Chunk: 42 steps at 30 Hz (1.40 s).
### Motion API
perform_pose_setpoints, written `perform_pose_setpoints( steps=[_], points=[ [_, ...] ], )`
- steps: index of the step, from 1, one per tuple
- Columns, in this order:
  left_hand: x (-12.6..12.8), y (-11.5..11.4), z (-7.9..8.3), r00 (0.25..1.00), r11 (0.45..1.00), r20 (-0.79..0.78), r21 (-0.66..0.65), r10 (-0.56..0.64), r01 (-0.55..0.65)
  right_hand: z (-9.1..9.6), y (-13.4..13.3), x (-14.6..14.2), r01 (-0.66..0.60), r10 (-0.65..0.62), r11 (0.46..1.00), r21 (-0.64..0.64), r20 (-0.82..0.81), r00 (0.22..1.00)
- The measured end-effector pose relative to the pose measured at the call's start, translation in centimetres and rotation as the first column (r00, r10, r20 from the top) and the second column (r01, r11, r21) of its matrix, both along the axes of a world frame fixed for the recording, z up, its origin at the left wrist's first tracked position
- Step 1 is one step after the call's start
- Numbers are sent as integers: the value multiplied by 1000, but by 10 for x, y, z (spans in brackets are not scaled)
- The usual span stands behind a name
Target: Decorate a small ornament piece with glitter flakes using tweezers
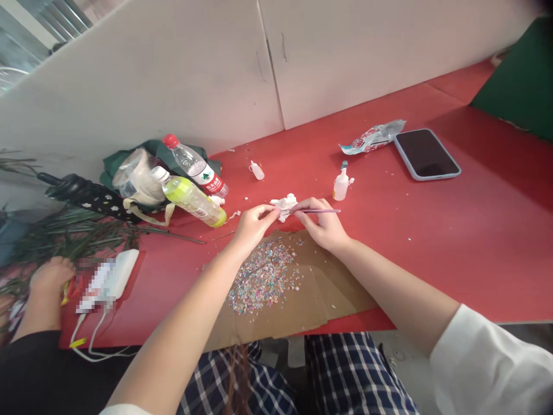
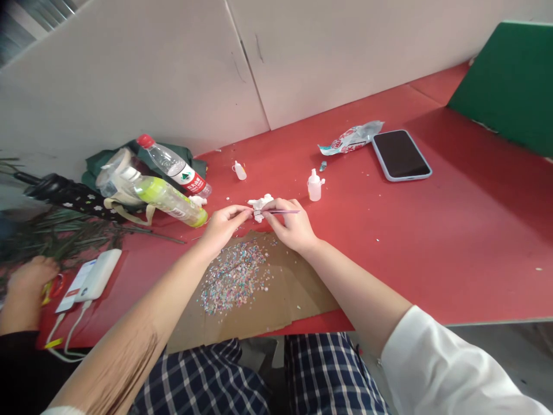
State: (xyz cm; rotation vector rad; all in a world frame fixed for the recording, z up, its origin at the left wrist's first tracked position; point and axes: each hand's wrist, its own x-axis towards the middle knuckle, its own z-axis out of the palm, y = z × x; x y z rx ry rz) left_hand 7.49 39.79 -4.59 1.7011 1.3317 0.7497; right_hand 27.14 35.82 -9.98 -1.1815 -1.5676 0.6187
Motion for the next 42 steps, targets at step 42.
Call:
perform_pose_setpoints(
  steps=[42],
  points=[
    [18,-3,16,931,864,211,-475,296,-167,-9,5,-4,12,-26,982,186,68,997]
  ],
)
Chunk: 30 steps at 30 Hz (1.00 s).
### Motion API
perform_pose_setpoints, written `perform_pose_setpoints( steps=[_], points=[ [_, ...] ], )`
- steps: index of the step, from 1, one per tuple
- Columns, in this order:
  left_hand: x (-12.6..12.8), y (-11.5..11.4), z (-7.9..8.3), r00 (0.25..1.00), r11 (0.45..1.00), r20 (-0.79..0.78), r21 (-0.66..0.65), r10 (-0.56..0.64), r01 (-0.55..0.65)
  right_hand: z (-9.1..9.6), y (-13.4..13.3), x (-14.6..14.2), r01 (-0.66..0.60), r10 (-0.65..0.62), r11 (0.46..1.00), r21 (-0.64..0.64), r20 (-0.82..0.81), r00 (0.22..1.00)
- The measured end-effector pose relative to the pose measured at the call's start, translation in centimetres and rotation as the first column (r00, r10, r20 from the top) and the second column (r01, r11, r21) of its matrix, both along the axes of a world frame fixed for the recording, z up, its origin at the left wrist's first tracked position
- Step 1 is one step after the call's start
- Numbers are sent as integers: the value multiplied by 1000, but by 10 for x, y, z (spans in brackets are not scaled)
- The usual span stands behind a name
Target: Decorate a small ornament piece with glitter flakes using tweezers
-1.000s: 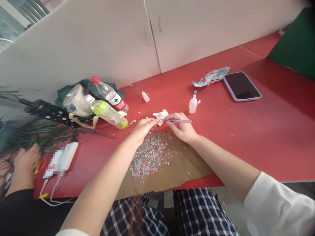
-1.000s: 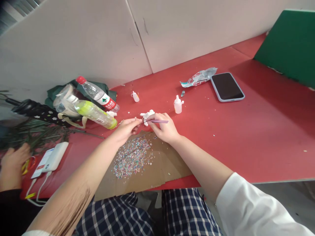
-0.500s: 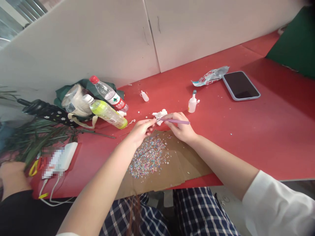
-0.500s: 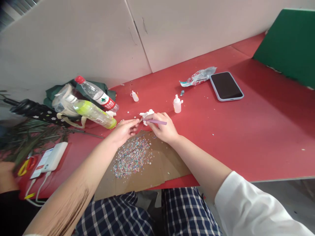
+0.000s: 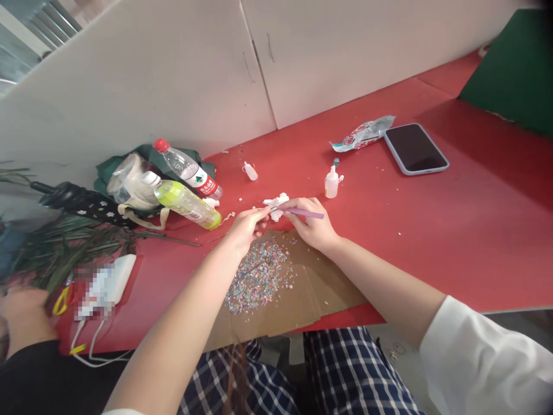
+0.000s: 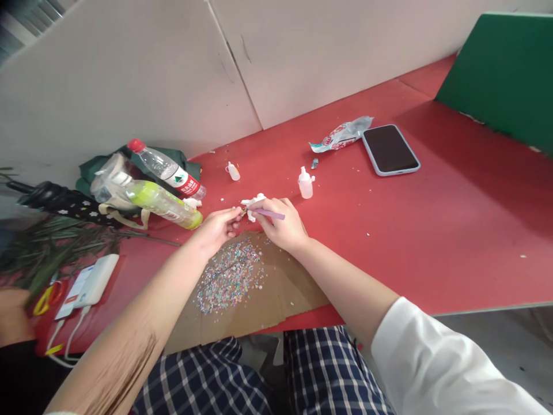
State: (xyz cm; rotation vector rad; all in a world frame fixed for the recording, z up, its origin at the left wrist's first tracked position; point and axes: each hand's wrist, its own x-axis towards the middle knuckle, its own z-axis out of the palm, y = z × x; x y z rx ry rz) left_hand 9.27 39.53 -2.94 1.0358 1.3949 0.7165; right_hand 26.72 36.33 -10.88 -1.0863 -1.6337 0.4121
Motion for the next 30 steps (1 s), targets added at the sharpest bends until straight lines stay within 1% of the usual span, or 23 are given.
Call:
perform_pose_setpoints(
  steps=[15,20,22,26,30],
  points=[
    [4,-2,1,996,994,-25,-53,91,-92,4,-2,-1,-20,17,998,-55,-66,998],
    [-12,5,-1,983,987,-91,-19,158,-161,6,0,3,20,-30,997,-68,-147,989],
    [-19,5,-2,977,984,-121,10,178,-178,6,0,3,16,-28,997,-72,-180,983],
    [-22,-2,-3,976,985,-147,87,158,-146,6,0,2,-23,6,997,-70,-223,975],
    [-11,-9,-4,986,984,-146,164,86,-61,6,0,1,-47,29,997,-67,-250,968]
  ],
)
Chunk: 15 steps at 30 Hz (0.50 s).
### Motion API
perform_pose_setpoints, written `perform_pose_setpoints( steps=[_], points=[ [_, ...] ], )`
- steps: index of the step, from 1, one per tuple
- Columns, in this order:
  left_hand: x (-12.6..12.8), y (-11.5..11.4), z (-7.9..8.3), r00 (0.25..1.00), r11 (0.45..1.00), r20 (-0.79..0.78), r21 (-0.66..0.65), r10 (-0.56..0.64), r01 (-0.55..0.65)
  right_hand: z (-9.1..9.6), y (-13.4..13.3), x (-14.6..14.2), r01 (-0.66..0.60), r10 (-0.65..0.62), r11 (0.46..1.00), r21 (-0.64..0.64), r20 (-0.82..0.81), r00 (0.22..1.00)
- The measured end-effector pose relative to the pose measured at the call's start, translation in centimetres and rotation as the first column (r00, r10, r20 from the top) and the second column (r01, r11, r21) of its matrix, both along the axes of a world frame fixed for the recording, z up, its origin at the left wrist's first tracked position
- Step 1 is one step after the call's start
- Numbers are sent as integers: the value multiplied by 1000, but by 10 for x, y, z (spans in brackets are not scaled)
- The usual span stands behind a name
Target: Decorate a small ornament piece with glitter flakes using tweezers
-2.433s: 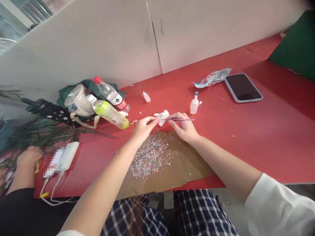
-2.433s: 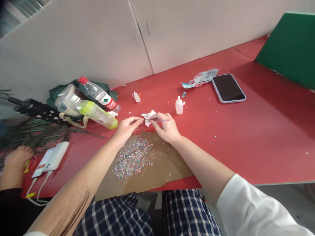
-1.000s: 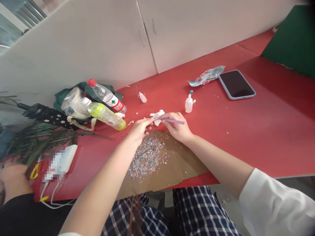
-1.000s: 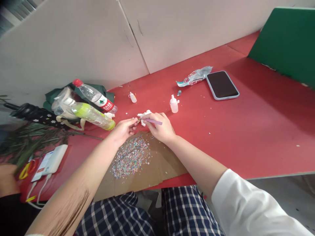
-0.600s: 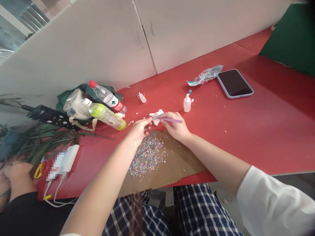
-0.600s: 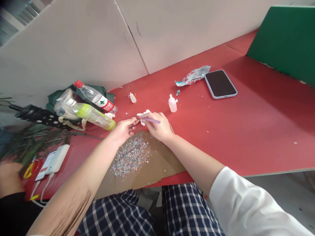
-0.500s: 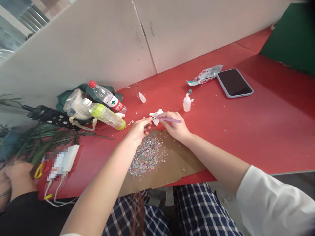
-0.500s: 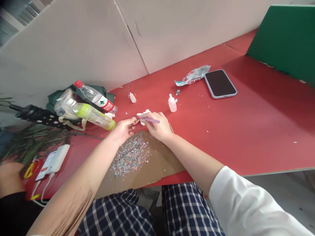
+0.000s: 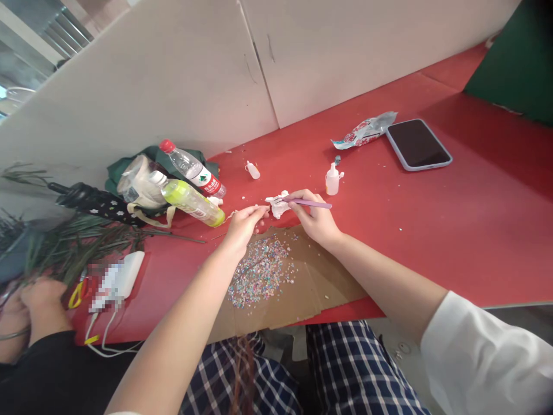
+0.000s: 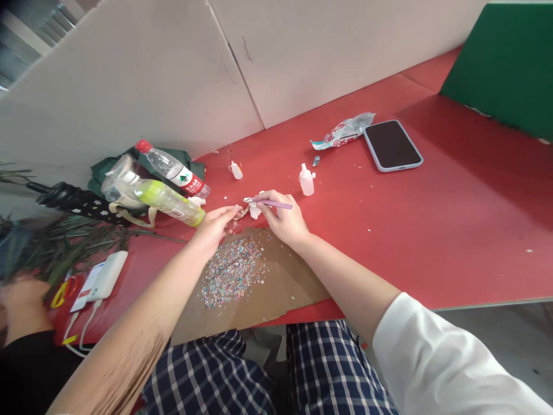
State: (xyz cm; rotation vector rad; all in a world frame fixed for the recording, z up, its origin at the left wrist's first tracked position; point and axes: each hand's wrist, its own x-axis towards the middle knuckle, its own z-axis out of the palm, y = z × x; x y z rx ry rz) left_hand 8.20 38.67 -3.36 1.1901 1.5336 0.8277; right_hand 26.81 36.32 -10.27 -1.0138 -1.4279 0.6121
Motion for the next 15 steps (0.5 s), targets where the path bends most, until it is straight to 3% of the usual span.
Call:
perform_pose_setpoints(
  steps=[8,15],
  points=[
    [27,-4,5,993,984,-2,132,-119,118,1,1,0,-29,29,1000,-2,-7,1000],
    [26,-1,-1,989,964,-62,226,-132,142,1,-1,0,-39,39,999,1,5,999]
  ],
)
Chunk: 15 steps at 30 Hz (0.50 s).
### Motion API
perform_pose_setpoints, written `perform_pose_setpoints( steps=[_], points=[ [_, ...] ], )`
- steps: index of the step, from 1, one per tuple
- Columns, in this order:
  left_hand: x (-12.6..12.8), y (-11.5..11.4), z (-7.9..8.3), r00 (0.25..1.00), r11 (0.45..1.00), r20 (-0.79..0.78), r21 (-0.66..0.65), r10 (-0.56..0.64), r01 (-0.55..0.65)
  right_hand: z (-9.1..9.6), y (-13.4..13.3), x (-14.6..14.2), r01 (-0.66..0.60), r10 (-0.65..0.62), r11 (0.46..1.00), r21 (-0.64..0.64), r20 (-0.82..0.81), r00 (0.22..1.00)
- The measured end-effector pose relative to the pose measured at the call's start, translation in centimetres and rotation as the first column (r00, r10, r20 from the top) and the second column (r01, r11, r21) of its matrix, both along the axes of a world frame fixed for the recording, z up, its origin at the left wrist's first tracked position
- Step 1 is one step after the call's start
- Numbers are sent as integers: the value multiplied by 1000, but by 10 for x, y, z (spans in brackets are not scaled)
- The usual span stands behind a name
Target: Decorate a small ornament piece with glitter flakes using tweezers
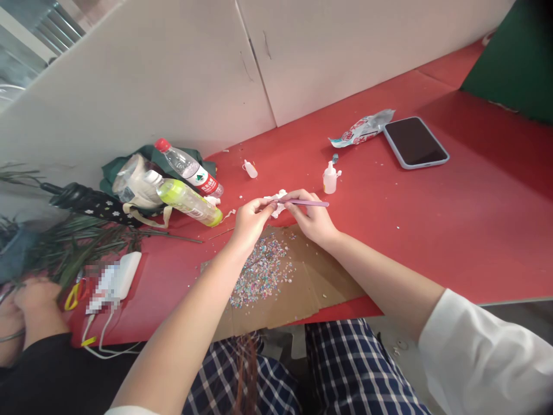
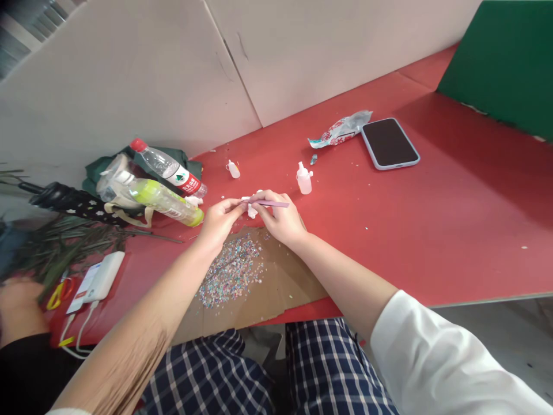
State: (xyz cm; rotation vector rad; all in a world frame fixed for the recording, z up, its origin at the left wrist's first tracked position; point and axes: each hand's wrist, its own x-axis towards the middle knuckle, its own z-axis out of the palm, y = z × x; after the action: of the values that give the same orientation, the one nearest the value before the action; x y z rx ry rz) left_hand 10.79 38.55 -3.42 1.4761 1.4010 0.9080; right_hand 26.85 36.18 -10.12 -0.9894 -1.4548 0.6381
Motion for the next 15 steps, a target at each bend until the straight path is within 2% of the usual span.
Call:
perform_pose_setpoints(
  steps=[5,8,12,15],
  points=[
    [-8,-1,-7,998,999,-67,52,0,3,0,-2,0,-14,14,1000,6,0,1000],
    [-21,-3,-9,993,997,-119,81,14,-4,-1,-1,1,-2,2,1000,-19,-15,1000],
    [-56,-20,-10,976,990,-218,137,13,17,-3,0,3,38,-43,994,-99,-46,998],
    [-85,-42,-15,944,980,-330,187,-5,70,-3,-3,2,11,-16,988,-157,-29,999]
  ],
)
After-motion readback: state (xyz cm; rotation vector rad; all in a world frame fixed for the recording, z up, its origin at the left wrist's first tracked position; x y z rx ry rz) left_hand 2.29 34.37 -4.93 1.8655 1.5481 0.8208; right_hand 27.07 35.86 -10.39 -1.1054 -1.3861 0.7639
